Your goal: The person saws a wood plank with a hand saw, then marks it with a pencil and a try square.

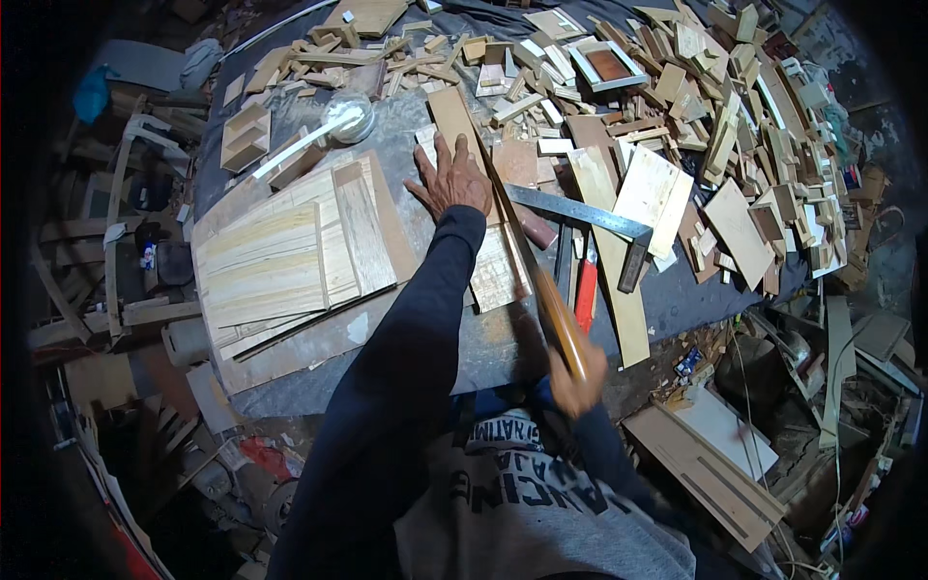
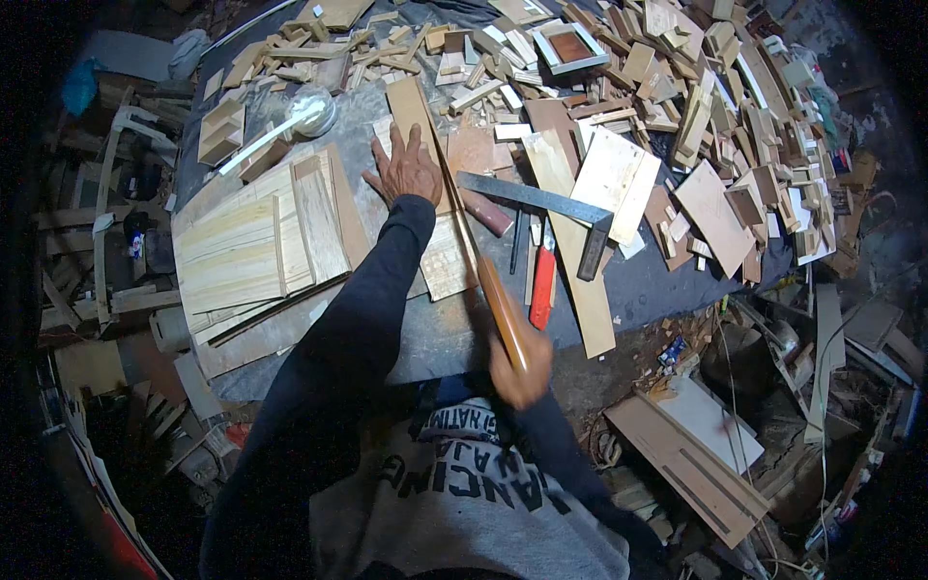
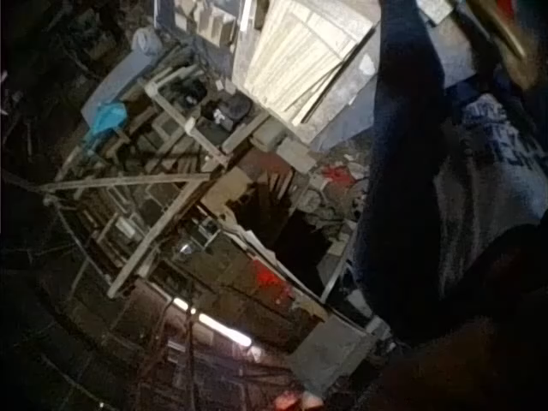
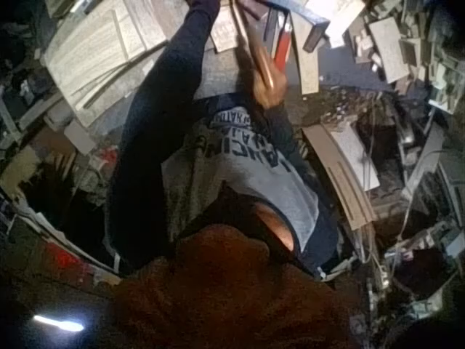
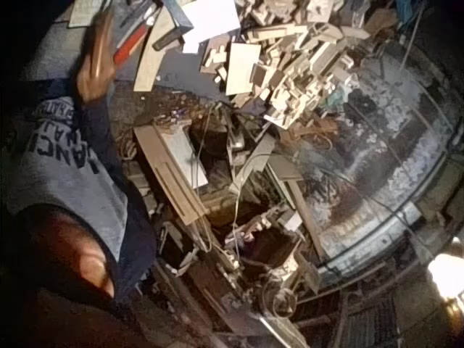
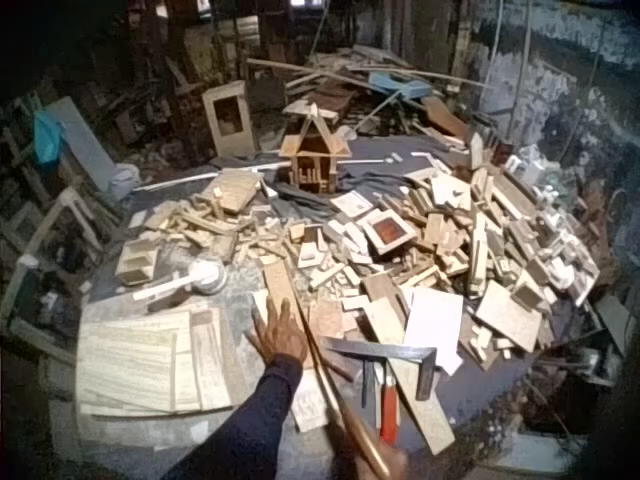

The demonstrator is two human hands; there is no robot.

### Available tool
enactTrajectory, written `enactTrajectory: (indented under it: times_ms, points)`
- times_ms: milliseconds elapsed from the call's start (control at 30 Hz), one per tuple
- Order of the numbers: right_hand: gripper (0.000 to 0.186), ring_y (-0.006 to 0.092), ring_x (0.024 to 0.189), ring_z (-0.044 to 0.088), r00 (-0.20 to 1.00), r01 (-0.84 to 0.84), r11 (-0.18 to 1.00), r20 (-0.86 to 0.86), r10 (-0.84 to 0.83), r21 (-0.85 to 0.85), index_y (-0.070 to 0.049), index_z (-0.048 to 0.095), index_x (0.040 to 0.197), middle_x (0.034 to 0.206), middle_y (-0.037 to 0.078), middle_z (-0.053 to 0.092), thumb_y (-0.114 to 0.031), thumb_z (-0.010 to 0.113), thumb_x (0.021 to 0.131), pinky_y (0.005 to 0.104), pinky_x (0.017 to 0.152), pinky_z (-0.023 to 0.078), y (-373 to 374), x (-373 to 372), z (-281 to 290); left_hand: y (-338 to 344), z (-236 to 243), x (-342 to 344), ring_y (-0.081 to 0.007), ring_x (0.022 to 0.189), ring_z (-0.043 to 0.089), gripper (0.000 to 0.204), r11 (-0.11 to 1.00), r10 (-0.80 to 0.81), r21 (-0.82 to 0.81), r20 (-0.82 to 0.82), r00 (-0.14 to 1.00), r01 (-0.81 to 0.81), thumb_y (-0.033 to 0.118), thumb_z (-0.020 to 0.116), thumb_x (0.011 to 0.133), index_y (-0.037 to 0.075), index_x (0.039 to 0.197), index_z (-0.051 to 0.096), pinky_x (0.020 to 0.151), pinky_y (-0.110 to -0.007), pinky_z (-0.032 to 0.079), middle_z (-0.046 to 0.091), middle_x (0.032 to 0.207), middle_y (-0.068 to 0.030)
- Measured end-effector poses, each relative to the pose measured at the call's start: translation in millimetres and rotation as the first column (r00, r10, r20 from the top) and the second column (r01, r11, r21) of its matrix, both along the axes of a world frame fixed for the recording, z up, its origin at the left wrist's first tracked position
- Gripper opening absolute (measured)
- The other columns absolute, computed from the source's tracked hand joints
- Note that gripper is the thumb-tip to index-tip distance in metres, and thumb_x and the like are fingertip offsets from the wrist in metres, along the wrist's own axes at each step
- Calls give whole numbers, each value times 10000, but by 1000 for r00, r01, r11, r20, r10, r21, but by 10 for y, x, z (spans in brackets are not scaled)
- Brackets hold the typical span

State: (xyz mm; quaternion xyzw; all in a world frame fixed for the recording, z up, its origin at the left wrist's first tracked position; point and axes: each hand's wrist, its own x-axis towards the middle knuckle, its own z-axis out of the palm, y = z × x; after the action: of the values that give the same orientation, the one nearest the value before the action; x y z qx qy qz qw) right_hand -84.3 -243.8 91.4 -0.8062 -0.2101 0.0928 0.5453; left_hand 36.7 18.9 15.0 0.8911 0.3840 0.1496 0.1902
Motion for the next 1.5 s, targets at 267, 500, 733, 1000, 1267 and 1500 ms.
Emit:
enactTrajectory:
  times_ms: [267,500,733,1000,1267,1500]
  points:
    - [499,295,1169,616,992,20,998,-123,-27,-62,17,557,1310,1262,221,618,67,549,814,323,966,474,-376,-390,242,37,-33,-14,-385,1456,132,460,1000,21,1,-10,1000,-21,271,468,934,254,1392,513,1096,-721,78,289,1562,-35]
    - [520,333,1129,633,978,-78,980,-203,40,-181,11,552,1314,1223,251,623,39,599,797,339,946,493,236,298,-86,-22,-23,62,-387,1453,132,447,1000,-14,13,-29,999,14,270,453,952,242,1395,509,1090,-725,83,293,1555,-44]
    - [544,326,1165,612,999,-17,1000,-50,15,-22,17,544,1314,1243,224,623,54,593,774,351,957,484,20,14,158,3,-43,40,-377,1457,141,451,1000,12,29,-3,1000,-12,282,455,950,243,1397,507,1095,-719,90,296,1553,-49]
    - [550,312,1172,610,993,-20,1000,-115,17,-23,7,544,1327,1257,230,614,61,586,782,346,975,473,-373,-310,200,109,-65,0,-386,1456,143,477,999,45,20,0,999,-45,260,485,917,233,1393,511,1088,-728,90,292,1558,-52]
    - [505,309,1158,622,986,-23,999,-166,18,-24,19,561,1306,1237,237,625,-3,625,806,332,968,472,-22,49,-157,65,-143,27,-384,1460,127,498,999,35,5,-9,999,-35,239,499,893,238,1391,511,1093,-723,79,287,1560,-55]
    - [475,275,1049,676,987,-4,994,-161,-14,-111,35,576,1267,1145,257,653,28,602,793,362,878,516,250,343,-60,-14,-67,57,-391,1460,119,514,999,-18,33,15,1000,18,231,526,874,244,1388,518,1092,-727,71,285,1565,-52]
